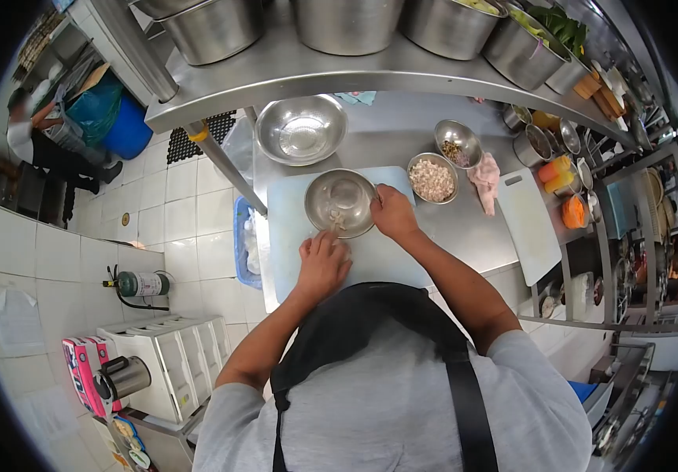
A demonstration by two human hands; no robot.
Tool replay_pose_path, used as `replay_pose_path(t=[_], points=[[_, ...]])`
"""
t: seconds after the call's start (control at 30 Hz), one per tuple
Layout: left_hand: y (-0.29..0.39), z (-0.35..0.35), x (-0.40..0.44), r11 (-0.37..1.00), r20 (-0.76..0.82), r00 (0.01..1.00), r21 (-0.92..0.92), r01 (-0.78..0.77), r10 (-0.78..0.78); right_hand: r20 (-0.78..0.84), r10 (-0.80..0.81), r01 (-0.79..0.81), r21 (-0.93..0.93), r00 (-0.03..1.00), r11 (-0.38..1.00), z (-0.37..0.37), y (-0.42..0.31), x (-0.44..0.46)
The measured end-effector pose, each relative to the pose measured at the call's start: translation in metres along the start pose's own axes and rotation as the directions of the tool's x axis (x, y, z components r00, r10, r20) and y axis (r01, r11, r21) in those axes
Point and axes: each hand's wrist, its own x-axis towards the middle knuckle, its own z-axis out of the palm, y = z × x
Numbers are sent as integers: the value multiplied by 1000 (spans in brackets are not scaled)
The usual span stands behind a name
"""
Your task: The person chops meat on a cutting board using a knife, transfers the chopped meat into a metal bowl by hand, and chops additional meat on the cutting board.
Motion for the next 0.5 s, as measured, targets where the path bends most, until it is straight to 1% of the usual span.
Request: replay_pose_path(t=[0.07, 0.17, 0.27, 0.33, 0.37, 0.4, 0.47, 0.5], points=[[3, 3, -8, 1000, -56, 998, 13, 8, -7, -20, -23, 23, 1, 1000, 1000, -3, 0, -2], [4, -4, -6, 996, -142, 988, -77, 54, -65, -33, -45, 45, 14, 998, 999, -3, -2, -5], [4, -14, 25, 994, -232, 972, -112, 17, -43, -32, -62, 63, 31, 998, 998, -3, -11, -11], [-1, -14, 52, 998, -223, 973, -46, 46, -55, -41, -76, 77, 47, 996, 996, -1, -15, -11], [-3, -15, 59, 998, -216, 974, -13, 59, -60, -48, -76, 79, 56, 996, 995, 1, -16, -10], [-6, -15, 62, 998, -118, 991, -17, 68, -70, -58, -76, 80, 66, 995, 995, 3, -16, -9], [-11, -15, 66, 996, 82, 993, -22, 82, -80, -53, -16, 20, 80, 998, 997, 5, -15, -6], [-8, -18, 65, 997, 73, 995, -26, 76, -74, -52, 17, -12, 89, 998, 996, 6, -13, -5]])
